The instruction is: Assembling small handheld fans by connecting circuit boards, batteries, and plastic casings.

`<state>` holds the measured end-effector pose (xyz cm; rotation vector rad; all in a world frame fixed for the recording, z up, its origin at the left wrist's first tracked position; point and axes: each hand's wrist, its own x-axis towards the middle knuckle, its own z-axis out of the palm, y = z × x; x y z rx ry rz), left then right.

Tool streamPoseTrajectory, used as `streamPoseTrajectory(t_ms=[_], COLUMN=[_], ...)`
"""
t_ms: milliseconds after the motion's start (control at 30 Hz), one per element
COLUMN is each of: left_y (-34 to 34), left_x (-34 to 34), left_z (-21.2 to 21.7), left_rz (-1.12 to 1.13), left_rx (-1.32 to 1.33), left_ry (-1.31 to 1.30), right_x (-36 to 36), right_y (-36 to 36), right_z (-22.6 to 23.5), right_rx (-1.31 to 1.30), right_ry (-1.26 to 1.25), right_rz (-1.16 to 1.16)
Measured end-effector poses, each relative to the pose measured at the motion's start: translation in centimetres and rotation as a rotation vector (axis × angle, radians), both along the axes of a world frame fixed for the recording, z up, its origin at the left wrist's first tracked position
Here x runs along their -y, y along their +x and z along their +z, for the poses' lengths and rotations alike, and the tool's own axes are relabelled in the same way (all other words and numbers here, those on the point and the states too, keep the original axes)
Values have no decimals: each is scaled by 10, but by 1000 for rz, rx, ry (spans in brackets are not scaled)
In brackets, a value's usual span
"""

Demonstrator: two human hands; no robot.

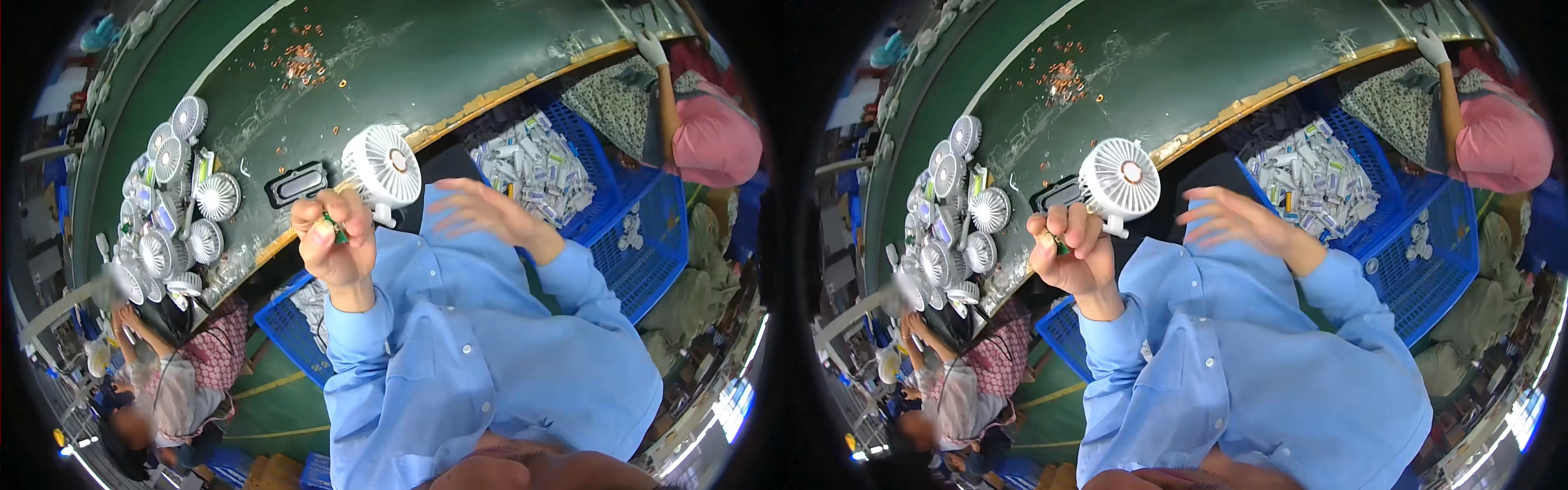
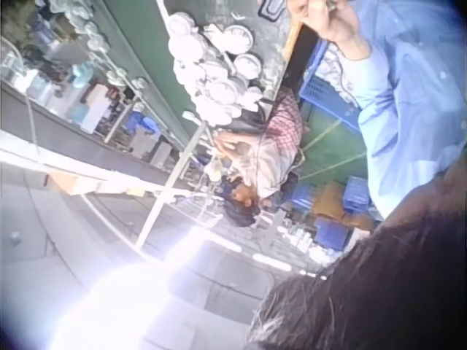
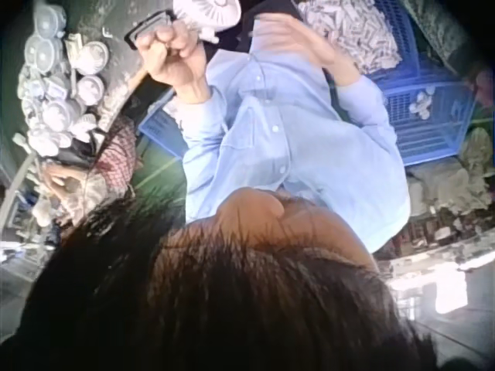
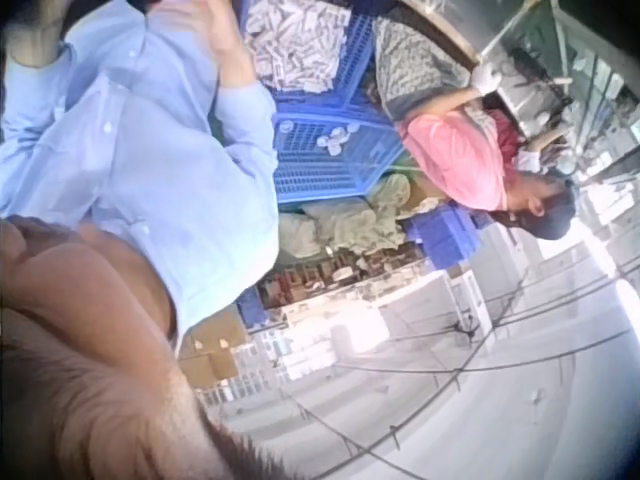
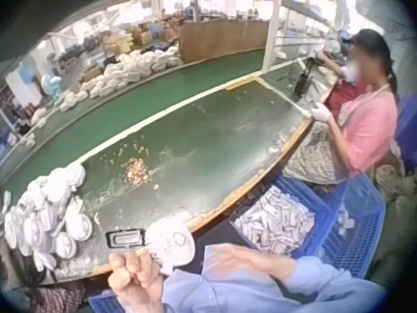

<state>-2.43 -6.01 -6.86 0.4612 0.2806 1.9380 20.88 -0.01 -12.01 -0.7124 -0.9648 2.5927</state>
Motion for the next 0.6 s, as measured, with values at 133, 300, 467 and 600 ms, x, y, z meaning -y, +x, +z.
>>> streamPoseTrajectory(t_ms=[133,300,467,600], left_y=[15,32,50,62], left_x=[-12,-2,-2,-6], left_z=[10,34,32,33], left_rz=[-59,-149,-88,316], left_rx=[-143,-799,-1371,-1501], left_ry=[50,174,306,353], right_x=[-11,-29,-34,-39], right_y=[-43,-31,-22,-11], right_z=[22,8,31,45], right_rx=[-261,-343,-275,-329], right_ry=[-461,-287,-131,-42], right_rz=[42,-2,-75,-138])
